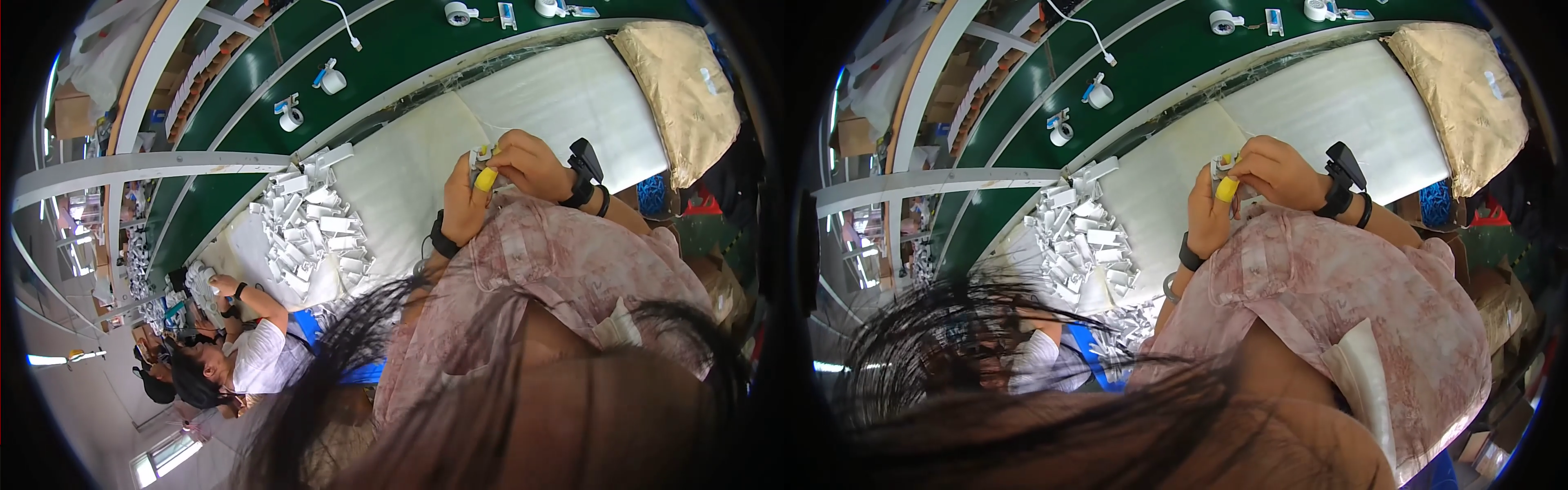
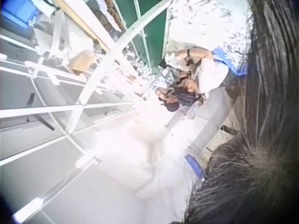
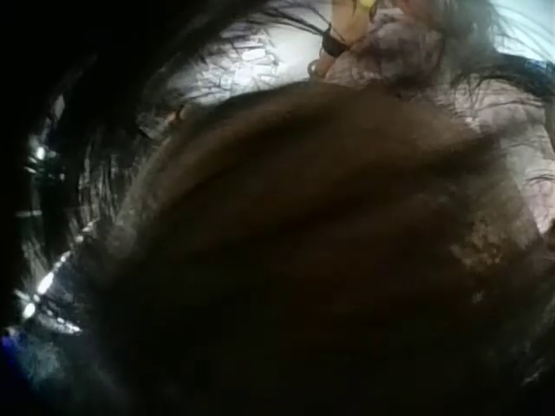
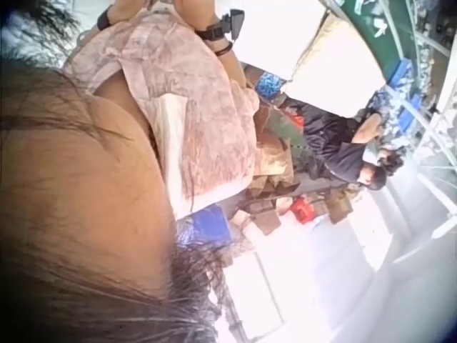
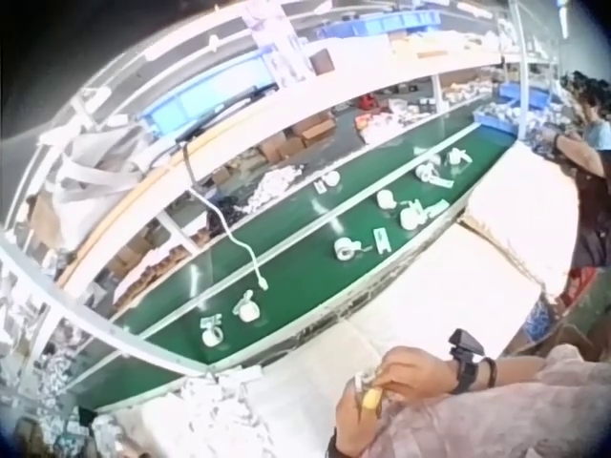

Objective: Assembling and inspecting small white electronic or plastic components at a factory workbench.

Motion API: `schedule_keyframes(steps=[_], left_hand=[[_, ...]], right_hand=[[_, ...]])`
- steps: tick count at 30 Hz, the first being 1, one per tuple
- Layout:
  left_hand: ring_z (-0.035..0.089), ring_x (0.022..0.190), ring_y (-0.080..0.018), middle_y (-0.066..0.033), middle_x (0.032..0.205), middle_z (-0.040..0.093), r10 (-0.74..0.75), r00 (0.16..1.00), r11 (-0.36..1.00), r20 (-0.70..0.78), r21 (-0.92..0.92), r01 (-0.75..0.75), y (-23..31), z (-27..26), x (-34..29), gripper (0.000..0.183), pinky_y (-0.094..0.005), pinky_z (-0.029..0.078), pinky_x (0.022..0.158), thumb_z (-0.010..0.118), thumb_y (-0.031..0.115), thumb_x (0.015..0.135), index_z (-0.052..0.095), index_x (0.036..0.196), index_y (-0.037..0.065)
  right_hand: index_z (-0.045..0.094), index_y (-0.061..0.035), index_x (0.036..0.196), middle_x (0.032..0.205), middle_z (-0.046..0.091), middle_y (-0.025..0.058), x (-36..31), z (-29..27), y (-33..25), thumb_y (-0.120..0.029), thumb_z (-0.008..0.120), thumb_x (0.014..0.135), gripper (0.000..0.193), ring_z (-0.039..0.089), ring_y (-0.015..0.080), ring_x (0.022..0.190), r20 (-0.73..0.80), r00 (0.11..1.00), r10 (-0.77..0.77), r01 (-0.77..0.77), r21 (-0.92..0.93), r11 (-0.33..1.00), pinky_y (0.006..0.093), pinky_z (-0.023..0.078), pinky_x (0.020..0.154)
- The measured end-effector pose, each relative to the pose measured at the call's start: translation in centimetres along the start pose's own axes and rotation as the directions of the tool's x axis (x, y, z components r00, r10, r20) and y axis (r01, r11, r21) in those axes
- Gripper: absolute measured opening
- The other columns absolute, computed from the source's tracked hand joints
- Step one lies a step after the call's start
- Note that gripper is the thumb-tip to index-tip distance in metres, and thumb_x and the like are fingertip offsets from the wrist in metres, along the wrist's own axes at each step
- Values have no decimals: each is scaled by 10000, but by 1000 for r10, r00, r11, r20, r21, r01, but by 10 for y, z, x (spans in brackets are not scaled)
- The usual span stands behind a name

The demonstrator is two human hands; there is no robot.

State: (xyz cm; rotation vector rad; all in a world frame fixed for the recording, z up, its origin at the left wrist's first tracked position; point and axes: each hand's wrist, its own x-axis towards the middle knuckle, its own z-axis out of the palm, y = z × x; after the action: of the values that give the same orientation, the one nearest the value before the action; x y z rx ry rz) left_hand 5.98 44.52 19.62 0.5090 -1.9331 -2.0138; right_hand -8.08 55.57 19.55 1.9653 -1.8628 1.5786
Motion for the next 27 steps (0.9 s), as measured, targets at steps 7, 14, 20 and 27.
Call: schedule_keyframes(steps=[7, 14, 20, 27], left_hand=[[445, 561, -57, -12, 751, 567, 29, 999, 1000, -42, 2, -29, -7, 2, -7, 295, -222, 374, 504, 552, 212, 954, 532, 1149, -10], [563, 722, -146, -89, 875, 621, 60, 993, 996, -98, 67, -54, -12, 6, -9, 264, -278, 460, 648, 574, 156, 924, 582, 1127, -12], [599, 812, -195, -117, 930, 627, 78, 985, 991, -154, 122, -59, -20, 10, -15, 263, -309, 478, 729, 579, 122, 908, 588, 1134, -13], [431, 531, -24, 30, 681, 516, -169, 980, 968, -105, -206, 145, -7, 27, -2, 251, -189, 341, 467, 566, 126, 941, 548, 1158, 0]], right_hand=[[610, -33, 953, 865, 536, 118, -3, 3, -9, 77, 692, 695, 292, 558, 290, 775, -13, 1000, -2, 2, 8, 1000, 346, 466, 658], [613, -22, 944, 867, 537, 129, -9, 1, -9, 73, 694, 691, 283, 560, 293, 782, -1, 1000, 1, -1, -18, 1000, 347, 469, 669], [611, -17, 942, 873, 539, 137, -11, 1, -3, 70, 696, 693, 277, 563, 297, 790, 37, 999, -4, 2, 42, 999, 349, 473, 671], [614, -25, 952, 887, 545, 129, -9, -16, 20, 49, 703, 722, 257, 564, 292, 789, 120, 992, 50, -73, 197, 978, 348, 473, 667]])
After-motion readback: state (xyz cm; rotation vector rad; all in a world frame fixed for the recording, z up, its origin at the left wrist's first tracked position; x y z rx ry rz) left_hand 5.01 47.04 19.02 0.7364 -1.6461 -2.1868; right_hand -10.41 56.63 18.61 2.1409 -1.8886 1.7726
